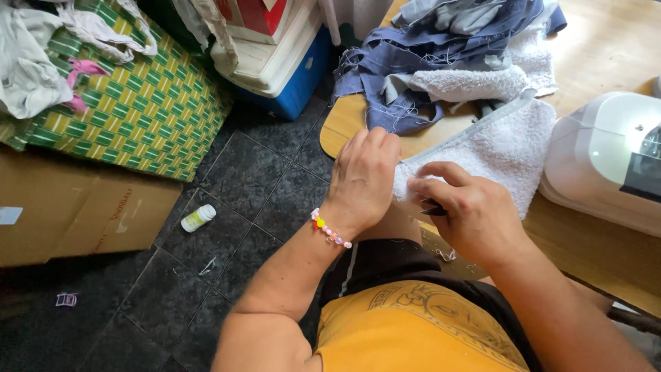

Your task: Trimming excess threads or fabric from the edge of a white towel using small scissors.

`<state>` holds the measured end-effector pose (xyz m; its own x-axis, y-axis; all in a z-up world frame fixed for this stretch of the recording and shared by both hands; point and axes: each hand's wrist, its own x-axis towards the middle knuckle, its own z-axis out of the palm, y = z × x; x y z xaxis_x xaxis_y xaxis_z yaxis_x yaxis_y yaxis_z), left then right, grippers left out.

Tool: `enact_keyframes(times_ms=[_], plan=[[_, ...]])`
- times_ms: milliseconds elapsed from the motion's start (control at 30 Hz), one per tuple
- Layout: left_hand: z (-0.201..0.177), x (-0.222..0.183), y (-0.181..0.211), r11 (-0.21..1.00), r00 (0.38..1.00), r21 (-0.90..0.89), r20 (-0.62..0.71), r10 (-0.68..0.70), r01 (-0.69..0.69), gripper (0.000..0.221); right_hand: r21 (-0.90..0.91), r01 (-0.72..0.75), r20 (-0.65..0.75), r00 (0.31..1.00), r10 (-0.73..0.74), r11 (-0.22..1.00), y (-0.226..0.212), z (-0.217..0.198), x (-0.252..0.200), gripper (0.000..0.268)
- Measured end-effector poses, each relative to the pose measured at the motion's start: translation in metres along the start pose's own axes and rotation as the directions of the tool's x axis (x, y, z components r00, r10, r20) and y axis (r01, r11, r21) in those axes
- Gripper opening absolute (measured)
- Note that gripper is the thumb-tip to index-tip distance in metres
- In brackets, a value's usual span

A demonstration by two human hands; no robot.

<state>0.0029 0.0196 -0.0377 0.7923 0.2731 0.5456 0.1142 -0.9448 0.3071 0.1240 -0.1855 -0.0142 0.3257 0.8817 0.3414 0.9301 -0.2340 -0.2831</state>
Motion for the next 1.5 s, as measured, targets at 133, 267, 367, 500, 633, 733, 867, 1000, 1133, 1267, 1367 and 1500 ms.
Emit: enact_keyframes(times_ms=[133,267,367,500,633,733,867,1000,1133,1267,1367,1500], plan=[[-0.013,0.004,0.008,0.989,0.994,-0.1,0.037,-0.104,0.108,0.007,0.013,0.01,0.01,1.0,-0.01,1.0,-0.001,-0.003,0.001,0.01],[-0.029,0.012,0.008,0.974,0.992,-0.212,0.12,-0.05,0.075,0.008,0.005,0.008,0.002,1.0,-0.008,1.0,0.001,-0.002,0.001,0.006],[-0.014,0.007,0.001,0.989,0.991,-0.14,0.117,0.057,-0.04,0.005,0.01,0.017,0.0,1.0,-0.017,1.0,0.003,0.0,0.0,0.008],[-0.006,0.009,0.0,0.983,0.982,-0.026,0.042,0.185,-0.184,0.015,0.018,0.023,0.0,1.0,-0.023,1.0,0.002,-0.002,0.001,0.007],[0.002,0.01,0.001,0.984,0.985,0.039,0.009,0.172,-0.172,0.013,0.001,0.031,-0.006,1.0,-0.031,1.0,0.004,-0.001,0.0,0.01],[-0.001,0.01,0.007,0.994,0.994,0.03,-0.031,0.103,-0.102,0.009,0.022,0.029,-0.002,1.0,-0.029,0.999,0.003,-0.002,0.001,0.011],[-0.022,0.013,0.016,0.972,0.988,-0.194,0.099,-0.116,0.134,0.017,0.029,0.04,-0.015,0.999,-0.04,0.999,0.002,-0.003,0.002,0.011],[-0.034,0.015,0.021,0.962,0.969,-0.152,0.14,-0.205,0.226,0.022,-0.026,0.038,-0.043,0.998,-0.039,0.999,0.001,0.001,-0.002,0.012],[-0.031,0.016,0.023,0.967,0.954,-0.067,0.198,-0.227,0.244,0.018,-0.005,0.043,-0.044,0.998,-0.043,0.999,0.002,0.002,-0.004,0.012],[-0.033,0.024,0.028,0.939,0.872,-0.068,0.398,-0.284,0.337,0.019,-0.002,0.046,-0.074,0.996,-0.046,0.999,0.007,0.004,-0.004,0.018],[-0.029,0.023,0.025,0.925,0.862,-0.132,0.427,-0.272,0.357,0.017,-0.012,0.04,-0.087,0.995,-0.041,0.999,0.01,0.008,-0.007,0.021],[-0.031,0.022,0.024,0.862,0.865,-0.285,0.413,-0.284,0.419,0.018,0.003,0.032,-0.096,0.995,-0.032,0.999,0.01,0.009,-0.008,0.023]])
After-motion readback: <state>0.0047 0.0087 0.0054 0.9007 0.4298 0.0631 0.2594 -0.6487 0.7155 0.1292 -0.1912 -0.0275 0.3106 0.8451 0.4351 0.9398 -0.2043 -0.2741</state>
